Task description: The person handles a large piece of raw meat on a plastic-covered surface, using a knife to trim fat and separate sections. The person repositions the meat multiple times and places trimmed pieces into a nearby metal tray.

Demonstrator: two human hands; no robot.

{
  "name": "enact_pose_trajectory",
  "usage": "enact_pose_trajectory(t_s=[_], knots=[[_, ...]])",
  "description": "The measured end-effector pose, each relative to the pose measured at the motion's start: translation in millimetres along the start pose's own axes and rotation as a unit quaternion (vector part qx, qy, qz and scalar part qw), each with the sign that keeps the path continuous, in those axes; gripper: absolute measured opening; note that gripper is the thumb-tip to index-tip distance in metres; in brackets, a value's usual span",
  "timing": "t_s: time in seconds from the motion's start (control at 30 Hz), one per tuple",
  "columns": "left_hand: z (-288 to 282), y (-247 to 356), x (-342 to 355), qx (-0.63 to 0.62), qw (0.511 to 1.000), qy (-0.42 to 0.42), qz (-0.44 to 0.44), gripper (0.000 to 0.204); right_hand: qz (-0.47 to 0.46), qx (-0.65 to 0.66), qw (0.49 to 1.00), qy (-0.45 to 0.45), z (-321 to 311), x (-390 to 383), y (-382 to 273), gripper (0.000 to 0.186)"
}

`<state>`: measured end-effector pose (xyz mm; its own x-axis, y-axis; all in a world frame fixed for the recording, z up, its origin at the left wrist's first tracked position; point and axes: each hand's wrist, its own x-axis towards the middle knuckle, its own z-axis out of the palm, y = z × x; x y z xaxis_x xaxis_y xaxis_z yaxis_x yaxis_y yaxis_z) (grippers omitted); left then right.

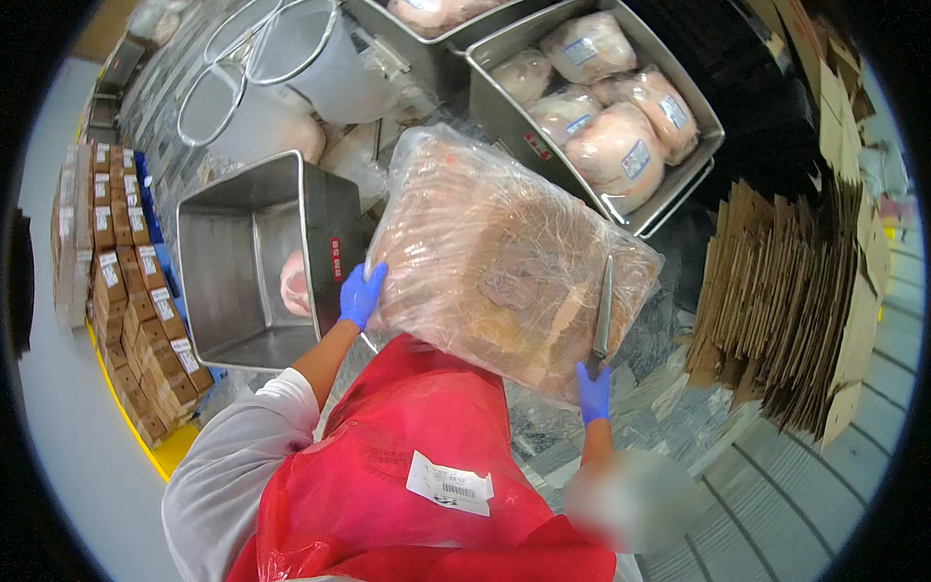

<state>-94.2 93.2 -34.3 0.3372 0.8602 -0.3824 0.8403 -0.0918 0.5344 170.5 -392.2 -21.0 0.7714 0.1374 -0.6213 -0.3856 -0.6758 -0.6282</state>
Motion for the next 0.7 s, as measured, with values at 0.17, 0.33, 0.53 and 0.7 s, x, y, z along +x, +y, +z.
enact_pose_trajectory(t_s=[0.17,0.33,0.53,0.7], knots=[[-40,-37,29,0.115,0.986,0.109,0.05,0.057,-0.058,-0.059,0.996,-0.028,52,8,-32,0.061],[-67,-76,44,0.089,0.988,0.121,0.038,0.059,-0.074,-0.172,0.98,-0.066,79,27,-98,0.075],[-100,-117,12,0.038,0.99,0.055,-0.121,0.069,-0.18,-0.252,0.947,-0.09,130,93,-186,0.081],[-91,-141,5,0.037,0.988,0.048,-0.141,0.075,-0.22,-0.322,0.92,-0.033,192,150,-307,0.064]])
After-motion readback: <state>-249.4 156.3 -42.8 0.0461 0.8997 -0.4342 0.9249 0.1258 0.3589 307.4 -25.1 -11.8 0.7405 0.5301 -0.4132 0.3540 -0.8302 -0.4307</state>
